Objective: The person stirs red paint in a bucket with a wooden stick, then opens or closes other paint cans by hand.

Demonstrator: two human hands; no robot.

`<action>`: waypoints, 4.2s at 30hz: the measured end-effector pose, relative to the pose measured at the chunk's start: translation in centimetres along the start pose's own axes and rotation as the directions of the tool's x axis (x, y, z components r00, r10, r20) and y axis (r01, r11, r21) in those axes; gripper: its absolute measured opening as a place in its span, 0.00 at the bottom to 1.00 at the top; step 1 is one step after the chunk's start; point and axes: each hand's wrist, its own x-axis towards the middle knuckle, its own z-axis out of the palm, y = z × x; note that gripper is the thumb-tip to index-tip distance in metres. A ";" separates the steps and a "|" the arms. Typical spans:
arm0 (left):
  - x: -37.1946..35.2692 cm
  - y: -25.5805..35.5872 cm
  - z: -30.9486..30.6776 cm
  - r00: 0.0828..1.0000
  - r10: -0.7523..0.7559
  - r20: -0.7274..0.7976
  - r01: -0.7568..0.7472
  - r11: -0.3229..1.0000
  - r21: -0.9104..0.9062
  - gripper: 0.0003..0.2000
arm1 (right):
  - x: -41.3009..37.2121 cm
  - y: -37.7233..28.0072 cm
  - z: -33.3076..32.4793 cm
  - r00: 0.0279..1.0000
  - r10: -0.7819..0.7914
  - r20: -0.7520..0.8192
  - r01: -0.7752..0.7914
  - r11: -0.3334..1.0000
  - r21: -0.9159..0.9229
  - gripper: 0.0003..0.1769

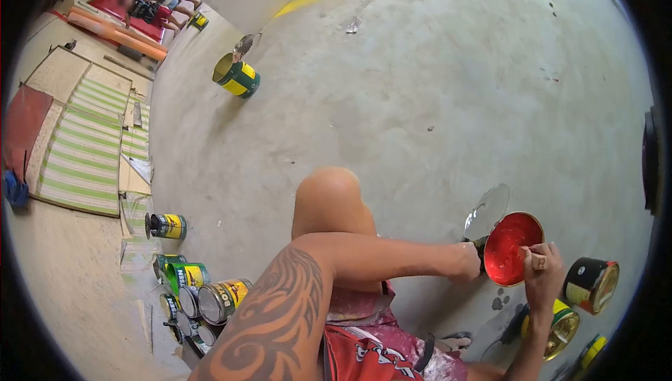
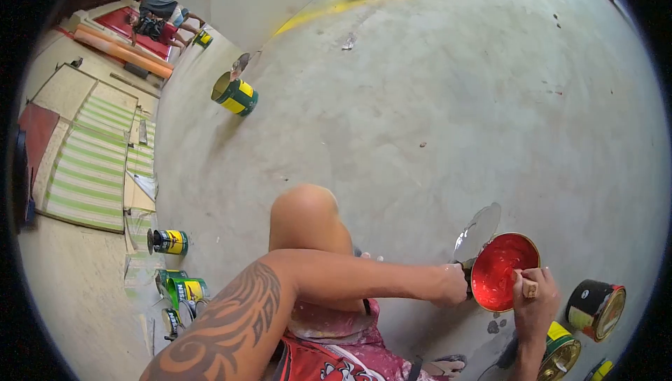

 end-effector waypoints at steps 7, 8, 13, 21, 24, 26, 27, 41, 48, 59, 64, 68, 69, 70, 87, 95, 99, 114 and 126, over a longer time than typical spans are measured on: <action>-0.5 -0.1 0.2 0.994 0.023 -0.109 -0.022 1.000 0.014 0.06 | -0.2 0.1 -0.4 0.987 -0.042 0.157 -0.006 0.957 0.291 0.06; -0.3 -0.1 0.1 0.997 0.000 -0.074 0.000 1.000 -0.002 0.07 | -0.3 0.4 -0.9 0.963 0.036 0.267 -0.112 0.955 0.275 0.06; 0.1 0.0 0.3 0.998 0.009 -0.067 -0.009 1.000 -0.008 0.09 | -0.2 1.4 -0.9 0.992 0.078 0.099 -0.092 0.985 0.148 0.05; 0.6 -0.4 1.1 0.997 0.015 -0.076 -0.013 1.000 0.026 0.09 | -0.1 -0.2 0.5 0.978 -0.151 0.141 0.101 0.946 0.309 0.06; 0.2 -0.2 0.5 0.997 0.021 -0.080 -0.019 0.999 0.030 0.09 | -0.1 1.2 -1.8 0.892 0.177 0.417 -0.306 0.914 0.266 0.06; 0.7 -0.2 0.9 0.998 0.011 -0.055 -0.010 1.000 0.019 0.09 | 0.0 1.7 -1.3 0.938 0.088 0.336 -0.168 0.961 0.218 0.08; 0.7 -0.2 0.7 1.000 0.001 -0.030 -0.001 1.000 0.010 0.09 | 0.1 0.6 -1.1 0.975 0.070 0.212 -0.097 0.988 0.119 0.08; -0.5 0.3 -0.7 1.000 -0.007 -0.013 0.008 1.000 0.009 0.13 | 0.1 1.1 -1.4 0.952 0.139 0.274 -0.175 0.979 0.109 0.07; 0.1 0.0 0.1 0.999 -0.004 -0.035 0.004 1.000 0.005 0.12 | 0.3 -0.7 0.8 0.988 -0.155 0.005 0.152 0.970 0.188 0.08; 0.6 0.0 0.7 0.999 -0.005 -0.042 0.004 1.000 -0.009 0.10 | 0.4 -0.6 -0.3 0.994 0.042 0.106 -0.037 0.998 -0.055 0.05; 0.4 -0.2 0.4 0.999 0.018 -0.049 -0.018 1.000 0.011 0.14 | 0.4 -1.4 0.6 0.981 -0.163 0.101 0.132 0.957 0.257 0.07; 0.1 0.2 -0.2 1.000 -0.014 0.004 0.014 1.000 -0.001 0.11 | 0.2 0.5 -1.3 0.901 0.104 0.421 -0.243 0.925 0.291 0.06; 0.0 0.3 -0.3 1.000 -0.020 0.008 0.020 1.000 0.000 0.10 | 0.4 0.9 -1.9 0.879 0.148 0.453 -0.263 0.944 0.202 0.09; 0.1 0.2 -0.2 1.000 -0.019 0.008 0.019 1.000 0.001 0.10 | 0.4 1.0 -1.9 0.880 0.148 0.452 -0.262 0.944 0.202 0.09; 0.1 0.1 0.0 1.000 -0.011 -0.015 0.011 1.000 0.026 0.11 | 0.9 -0.8 -2.4 0.891 -0.133 0.434 0.096 0.990 0.106 0.07; 0.8 -0.3 1.3 0.996 0.009 -0.088 -0.006 0.999 0.043 0.11 | 0.4 -1.6 0.0 0.883 -0.373 0.284 0.410 0.909 -0.081 0.11; 0.8 -0.2 1.5 0.995 -0.003 -0.098 0.008 0.999 0.045 0.10 | 0.6 -1.9 -0.8 0.824 -0.355 0.442 0.335 0.934 0.126 0.14; 0.4 0.6 0.1 0.999 -0.050 -0.014 0.051 0.998 0.034 0.13 | 1.1 -1.6 -0.2 0.906 -0.254 0.339 0.156 0.944 0.290 0.19; 2.0 -0.5 2.4 0.997 0.010 -0.080 -0.004 0.997 0.071 0.12 | 0.0 -0.8 -2.2 0.953 -0.064 0.295 0.047 0.997 0.065 0.14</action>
